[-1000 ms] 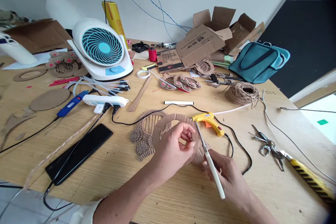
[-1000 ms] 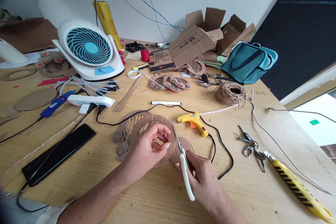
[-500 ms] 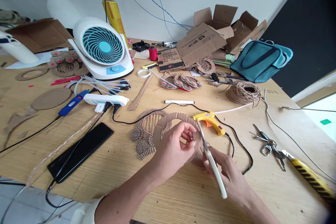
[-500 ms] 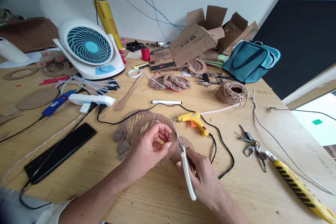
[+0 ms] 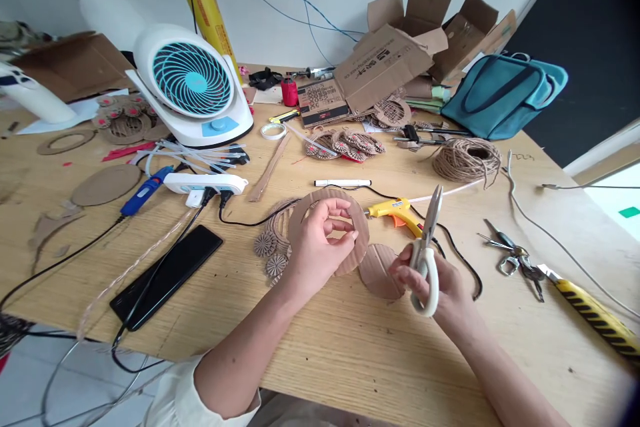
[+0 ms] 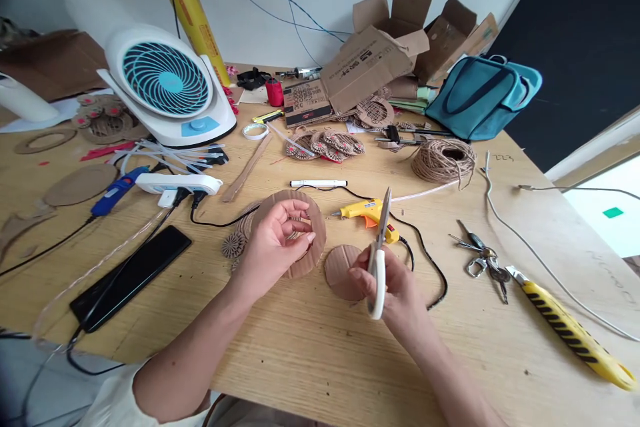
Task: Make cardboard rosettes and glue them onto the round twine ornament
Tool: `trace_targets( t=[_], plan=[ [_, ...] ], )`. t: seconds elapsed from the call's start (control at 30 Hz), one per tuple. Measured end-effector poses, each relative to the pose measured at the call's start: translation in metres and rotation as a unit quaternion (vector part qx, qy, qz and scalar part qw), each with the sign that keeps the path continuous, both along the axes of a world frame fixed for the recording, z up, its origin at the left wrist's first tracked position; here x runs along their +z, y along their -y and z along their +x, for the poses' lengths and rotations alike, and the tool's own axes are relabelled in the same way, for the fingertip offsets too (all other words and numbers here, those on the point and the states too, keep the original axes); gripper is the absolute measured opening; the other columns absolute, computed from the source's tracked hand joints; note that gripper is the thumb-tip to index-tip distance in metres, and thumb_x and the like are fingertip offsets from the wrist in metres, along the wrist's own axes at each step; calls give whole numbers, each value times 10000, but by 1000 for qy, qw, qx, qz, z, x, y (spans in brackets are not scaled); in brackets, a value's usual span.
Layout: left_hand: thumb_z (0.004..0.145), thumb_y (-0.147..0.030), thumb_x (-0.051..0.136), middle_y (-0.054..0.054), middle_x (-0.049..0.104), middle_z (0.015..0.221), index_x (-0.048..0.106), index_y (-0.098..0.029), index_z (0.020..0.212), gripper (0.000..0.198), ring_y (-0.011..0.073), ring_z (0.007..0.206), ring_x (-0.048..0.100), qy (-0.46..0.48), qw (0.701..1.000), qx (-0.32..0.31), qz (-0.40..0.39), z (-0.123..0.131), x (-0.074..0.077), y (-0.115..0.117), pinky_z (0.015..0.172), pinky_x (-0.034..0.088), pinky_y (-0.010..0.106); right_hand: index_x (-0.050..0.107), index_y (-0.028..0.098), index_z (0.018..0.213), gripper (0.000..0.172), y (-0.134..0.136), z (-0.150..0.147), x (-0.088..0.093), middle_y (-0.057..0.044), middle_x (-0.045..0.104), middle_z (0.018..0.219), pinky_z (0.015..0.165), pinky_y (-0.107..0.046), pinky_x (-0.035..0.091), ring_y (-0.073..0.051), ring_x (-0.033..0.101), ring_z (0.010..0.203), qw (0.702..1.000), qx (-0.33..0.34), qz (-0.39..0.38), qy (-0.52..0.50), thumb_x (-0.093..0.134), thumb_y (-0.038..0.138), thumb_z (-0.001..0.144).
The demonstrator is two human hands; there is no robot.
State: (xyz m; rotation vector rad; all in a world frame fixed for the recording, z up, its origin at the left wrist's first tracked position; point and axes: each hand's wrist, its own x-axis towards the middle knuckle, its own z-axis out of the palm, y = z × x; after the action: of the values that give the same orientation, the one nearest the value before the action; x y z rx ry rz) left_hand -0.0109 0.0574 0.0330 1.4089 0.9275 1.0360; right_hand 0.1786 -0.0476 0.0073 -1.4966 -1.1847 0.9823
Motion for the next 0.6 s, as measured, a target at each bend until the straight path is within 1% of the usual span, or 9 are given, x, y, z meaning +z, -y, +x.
trace_targets(
  t=[0.07, 0.13, 0.23, 0.3, 0.37, 0.43, 0.5, 0.53, 0.6],
  plan=[
    [753, -71, 681, 47, 599, 1100, 528, -198, 1105, 404, 109, 843, 674, 23, 1000, -4, -13, 5, -2, 5, 655, 558, 190, 605, 216, 926, 359, -3, -13, 0, -51, 683, 888, 619, -284, 488, -168, 587, 718, 999, 10, 14, -33, 742, 520, 791],
    [747, -67, 688, 41, 586, 1102, 510, -204, 1102, 420, 106, 852, 675, 46, 999, -6, -26, 10, -4, 11, 662, 563, 187, 603, 217, 938, 360, -5, -23, -1, -50, 678, 930, 625, -277, 494, -161, 591, 733, 998, 21, 20, -57, 755, 502, 780],
    [750, -61, 685, 32, 562, 1124, 491, -206, 1070, 401, 84, 848, 670, 75, 996, -9, -38, 16, -6, 18, 681, 562, 174, 576, 217, 927, 364, -7, -30, -3, -18, 645, 847, 585, -259, 476, -133, 559, 664, 997, 27, 3, -74, 764, 485, 768],
    [754, -56, 677, 28, 557, 1121, 484, -201, 1036, 372, 72, 840, 666, 87, 995, -19, -43, 19, -7, 21, 692, 559, 169, 559, 215, 898, 368, -7, -30, -3, 5, 613, 765, 555, -253, 456, -120, 524, 610, 997, 17, -6, -74, 758, 494, 762],
    [751, -50, 670, 26, 572, 1090, 483, -194, 999, 342, 75, 840, 668, 91, 994, -28, -50, 21, -10, 21, 698, 556, 170, 553, 214, 878, 369, -8, -29, -2, 18, 588, 719, 542, -249, 440, -115, 504, 591, 997, 1, -4, -74, 761, 490, 750],
    [758, -60, 665, 28, 599, 1032, 489, -187, 951, 291, 96, 859, 675, 82, 995, -38, -51, 22, -14, 20, 705, 554, 181, 556, 213, 875, 364, -9, -28, -1, 27, 576, 701, 538, -242, 424, -112, 493, 592, 996, -14, 5, -82, 783, 455, 726],
    [788, -90, 655, 32, 625, 969, 500, -184, 903, 216, 126, 883, 680, 51, 997, -50, -29, 21, -17, 19, 707, 554, 199, 564, 212, 877, 353, -9, -27, -1, 35, 568, 688, 530, -235, 405, -107, 481, 587, 995, -22, 9, -93, 805, 404, 704],
    [808, -101, 643, 34, 636, 945, 509, -185, 894, 180, 137, 884, 682, 24, 998, -57, -6, 20, -18, 20, 705, 555, 211, 568, 212, 880, 346, -9, -25, -1, 38, 566, 683, 525, -233, 396, -105, 475, 581, 995, -23, 8, -99, 808, 384, 699],
    [848, -89, 591, 36, 651, 924, 538, -187, 912, 129, 147, 869, 678, -49, 994, -66, 78, 16, -17, 21, 720, 561, 244, 575, 213, 891, 334, -9, -22, -1, 36, 576, 687, 518, -233, 388, -105, 478, 576, 994, -28, 0, -109, 804, 360, 698]
  ],
)
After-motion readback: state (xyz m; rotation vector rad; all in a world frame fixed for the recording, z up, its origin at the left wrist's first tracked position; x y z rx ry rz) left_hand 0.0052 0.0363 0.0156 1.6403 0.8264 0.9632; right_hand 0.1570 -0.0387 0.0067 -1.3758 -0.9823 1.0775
